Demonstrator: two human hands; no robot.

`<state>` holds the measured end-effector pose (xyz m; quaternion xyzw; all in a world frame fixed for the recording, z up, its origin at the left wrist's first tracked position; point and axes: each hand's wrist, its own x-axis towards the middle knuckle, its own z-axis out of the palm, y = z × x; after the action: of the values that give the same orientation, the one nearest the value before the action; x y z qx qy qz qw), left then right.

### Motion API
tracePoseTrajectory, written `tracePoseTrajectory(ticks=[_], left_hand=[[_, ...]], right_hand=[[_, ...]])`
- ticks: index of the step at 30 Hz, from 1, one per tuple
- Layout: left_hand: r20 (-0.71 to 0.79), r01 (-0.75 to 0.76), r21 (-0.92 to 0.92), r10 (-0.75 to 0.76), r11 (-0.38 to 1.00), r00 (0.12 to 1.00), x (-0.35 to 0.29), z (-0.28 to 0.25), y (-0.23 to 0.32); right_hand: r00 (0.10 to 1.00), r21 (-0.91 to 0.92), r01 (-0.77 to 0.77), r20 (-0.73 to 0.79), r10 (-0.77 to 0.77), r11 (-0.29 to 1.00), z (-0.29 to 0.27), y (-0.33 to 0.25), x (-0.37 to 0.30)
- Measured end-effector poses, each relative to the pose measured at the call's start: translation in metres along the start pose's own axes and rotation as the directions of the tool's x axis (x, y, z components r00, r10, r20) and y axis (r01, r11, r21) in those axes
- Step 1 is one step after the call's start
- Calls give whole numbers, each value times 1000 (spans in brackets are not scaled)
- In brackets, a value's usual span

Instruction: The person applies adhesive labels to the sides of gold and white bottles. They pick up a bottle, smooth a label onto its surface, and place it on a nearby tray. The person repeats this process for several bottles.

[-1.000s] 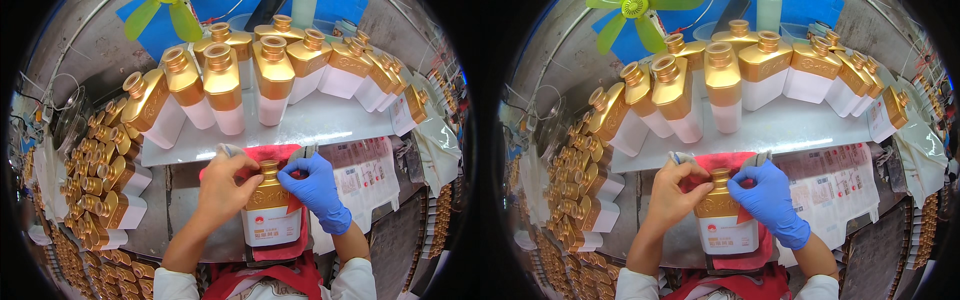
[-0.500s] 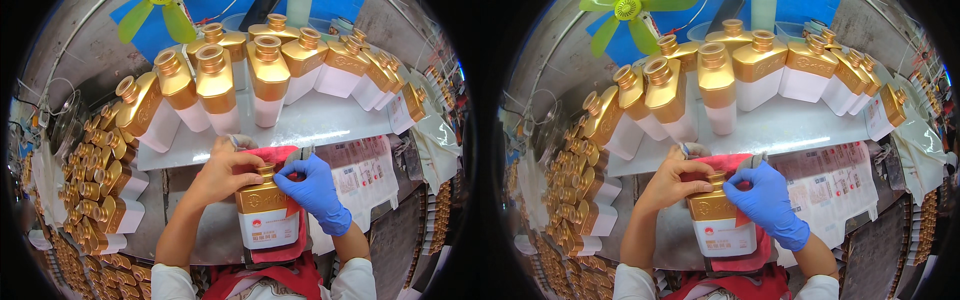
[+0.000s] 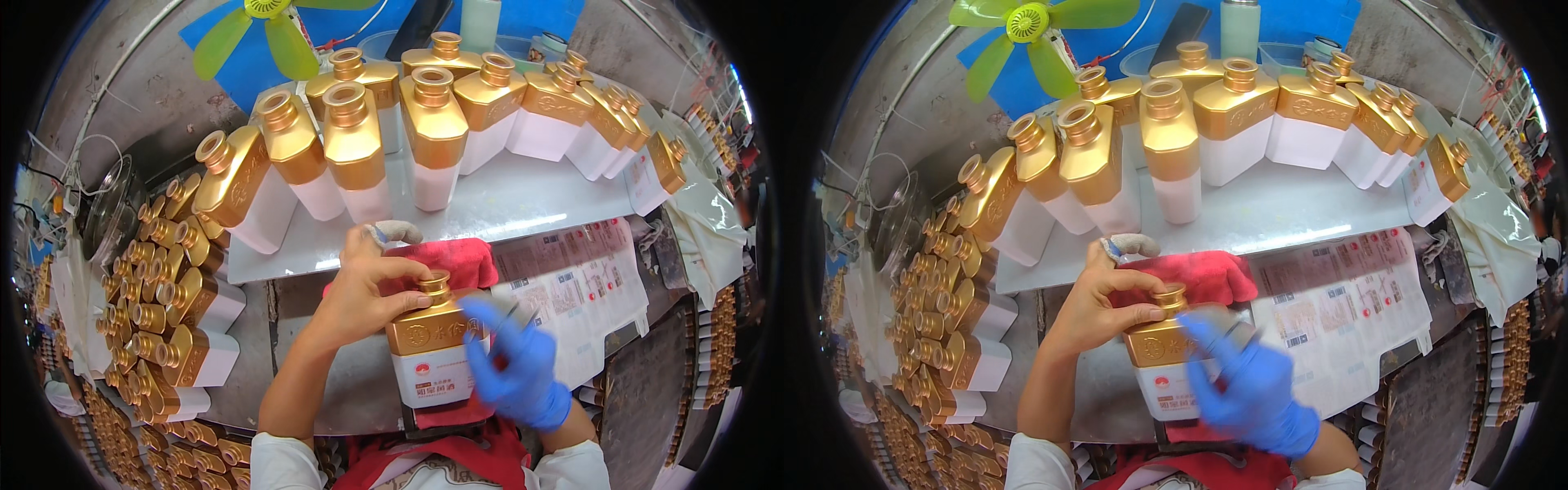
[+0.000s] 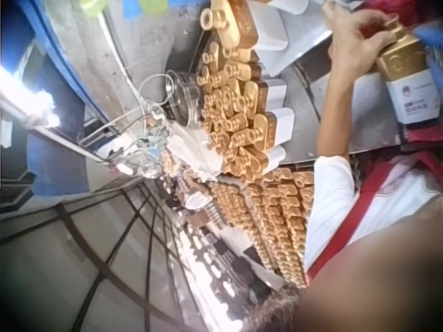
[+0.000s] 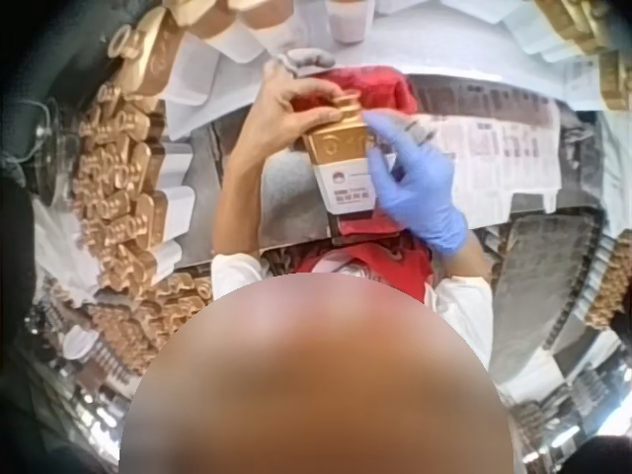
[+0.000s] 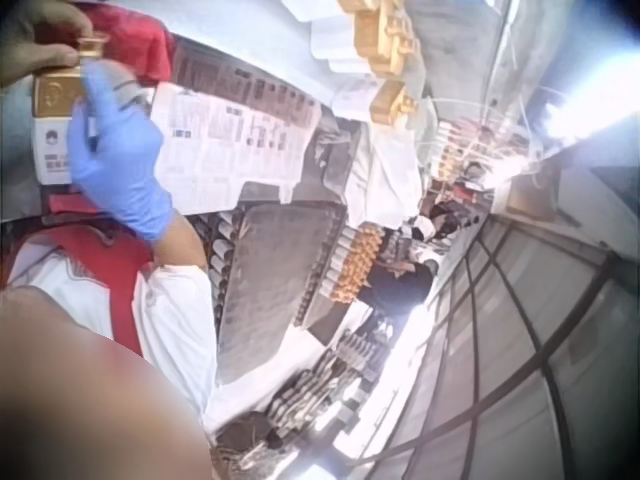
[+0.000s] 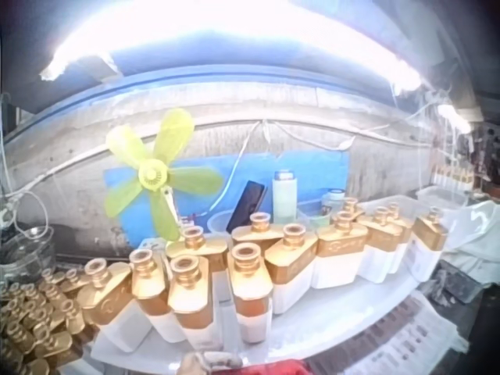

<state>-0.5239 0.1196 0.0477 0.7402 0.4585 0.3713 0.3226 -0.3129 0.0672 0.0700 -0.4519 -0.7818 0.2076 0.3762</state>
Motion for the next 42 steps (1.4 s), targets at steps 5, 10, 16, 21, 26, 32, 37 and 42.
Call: tracePoseTrajectory(ticks=[5, 10, 16, 21, 26, 32, 37, 42], left_hand=[[-3, -41, 23, 41, 999, 999, -5, -1, 11], [-18, -79, 13, 79, 997, 997, -11, -2, 17], [-40, -96, -49, 94, 994, 995, -17, -1, 14], [-24, -163, -96, 162, 982, 987, -20, -3, 16], [77, -181, -192, 199, 965, 977, -22, -13, 10], [196, -137, -248, 189, 959, 962, -23, -20, 2], [196, -161, -304, 227, 939, 954, -29, -23, 4], [162, -188, -317, 248, 929, 955, -31, -19, 7]], right_hand=[[988, -247, 99, 143, -65, 964, 21, -31, -24], [998, -313, 56, 58, -40, 948, 23, -34, -28], [942, 127, -336, 74, 329, 933, 16, -37, -19], [828, 285, -547, 323, 458, 787, -4, -23, 4], [932, 273, -340, 227, 283, 900, -10, -16, -13], [811, -391, 438, 560, -169, 810, -24, -20, -15], [558, -393, 775, 794, -243, 495, -23, -32, 5], [574, -398, 787, 753, -321, 472, -2, -52, 16]])
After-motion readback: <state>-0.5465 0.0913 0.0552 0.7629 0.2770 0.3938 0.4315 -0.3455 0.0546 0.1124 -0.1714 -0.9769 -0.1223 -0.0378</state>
